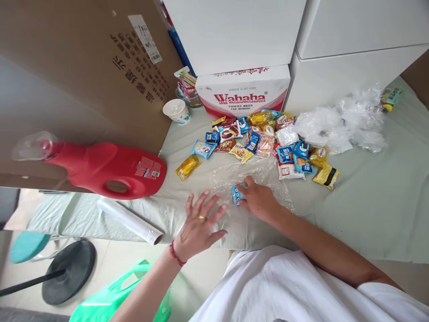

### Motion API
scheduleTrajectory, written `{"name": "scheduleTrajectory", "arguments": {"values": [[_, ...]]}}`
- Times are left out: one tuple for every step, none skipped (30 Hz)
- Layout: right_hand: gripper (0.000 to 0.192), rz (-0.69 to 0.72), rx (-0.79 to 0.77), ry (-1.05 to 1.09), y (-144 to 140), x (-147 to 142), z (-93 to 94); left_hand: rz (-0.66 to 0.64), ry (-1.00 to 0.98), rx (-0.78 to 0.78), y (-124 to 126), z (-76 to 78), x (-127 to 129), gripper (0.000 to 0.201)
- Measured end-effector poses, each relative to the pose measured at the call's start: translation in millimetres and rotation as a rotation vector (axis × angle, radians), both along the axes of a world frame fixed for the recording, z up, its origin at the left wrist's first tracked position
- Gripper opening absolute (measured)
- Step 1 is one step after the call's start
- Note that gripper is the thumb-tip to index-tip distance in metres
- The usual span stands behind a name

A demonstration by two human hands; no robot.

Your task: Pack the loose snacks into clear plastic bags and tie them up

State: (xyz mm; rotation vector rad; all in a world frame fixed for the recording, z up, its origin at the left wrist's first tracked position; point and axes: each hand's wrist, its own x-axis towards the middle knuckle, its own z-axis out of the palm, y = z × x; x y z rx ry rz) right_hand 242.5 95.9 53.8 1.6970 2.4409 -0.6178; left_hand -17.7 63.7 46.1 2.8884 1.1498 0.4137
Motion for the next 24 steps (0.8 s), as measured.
{"name": "scheduleTrajectory", "arguments": {"values": [[0.046,0.003,0.002,-0.001,-0.1,-0.2,-0.1,-0.033,-0.022,-0.021,-0.9,-1.0,10.4,0.051],[0.046,0.005,0.003,0.003,0.0,0.0,-0.6,-0.064,-0.049,-0.06,1.1,-2.3,19.0,0.038],[0.046,0.007,0.0,0.013,0.5,0.8,-1.2,-0.088,-0.084,-0.111,5.5,-3.9,25.3,0.024],[0.046,0.012,-0.006,0.029,1.5,2.2,-1.9,-0.1,-0.128,-0.168,11.3,-5.9,29.0,0.015],[0.046,0.017,-0.016,0.051,3.0,4.1,-2.6,-0.1,-0.177,-0.224,17.7,-8.2,30.5,0.015],[0.046,0.023,-0.027,0.075,4.9,6.4,-3.1,-0.087,-0.225,-0.277,24.0,-10.7,30.4,0.017],[0.046,0.03,-0.041,0.1,7.1,8.9,-3.4,-0.061,-0.272,-0.321,29.7,-13.2,29.4,0.017],[0.045,0.037,-0.055,0.123,9.3,11.3,-3.3,-0.033,-0.314,-0.358,34.4,-15.6,28.3,0.019],[0.045,0.04,-0.067,0.139,11.4,13.4,-3.0,-0.014,-0.344,-0.391,38.0,-17.6,27.5,0.029],[0.044,0.042,-0.076,0.149,13.1,15.0,-2.4,-0.007,-0.355,-0.421,40.6,-19.1,27.4,0.045],[0.044,0.042,-0.081,0.15,14.4,16.0,-1.7,-0.01,-0.342,-0.446,42.2,-19.9,28.1,0.063],[0.044,0.04,-0.083,0.145,15.2,16.4,-0.9,-0.021,-0.304,-0.464,43.3,-20.2,29.3,0.079],[0.044,0.036,-0.08,0.135,15.6,16.5,-0.2,-0.038,-0.249,-0.473,43.9,-20.0,30.9,0.089],[0.044,0.032,-0.075,0.124,15.6,16.4,0.3,-0.051,-0.189,-0.472,44.4,-19.4,32.3,0.091],[0.044,0.032,-0.07,0.114,15.5,16.4,0.6,-0.059,-0.136,-0.461,44.8,-18.5,33.3,0.086],[0.044,0.034,-0.065,0.108,15.4,16.6,0.5,-0.062,-0.098,-0.446,45.1,-17.6,33.5,0.074],[0.043,0.038,-0.061,0.106,15.5,17.1,0.1,-0.061,-0.079,-0.428,45.4,-16.6,32.9,0.056],[0.042,0.044,-0.058,0.108,15.8,17.9,-0.5,-0.056,-0.08,-0.411,45.7,-15.7,31.6,0.037],[0.041,0.05,-0.059,0.112,16.4,18.8,-1.3,-0.05,-0.099,-0.394,45.8,-14.9,29.8,0.022],[0.04,0.054,-0.06,0.115,17.1,19.9,-2.1,-0.048,-0.131,-0.38,45.8,-14.0,27.8,0.019],[0.039,0.055,-0.063,0.116,17.9,20.9,-2.7,-0.05,-0.169,-0.37,45.7,-13.1,25.8,0.023],[0.039,0.053,-0.067,0.114,18.7,21.8,-3.1,-0.052,-0.204,-0.366,45.4,-12.1,24.2,0.026],[0.039,0.048,-0.068,0.109,19.4,22.4,-3.0,-0.057,-0.231,-0.369,45.2,-11.0,23.3,0.027],[0.04,0.039,-0.068,0.101,19.8,22.8,-2.5,-0.066,-0.246,-0.382,45.0,-9.8,23.0,0.027]]}}
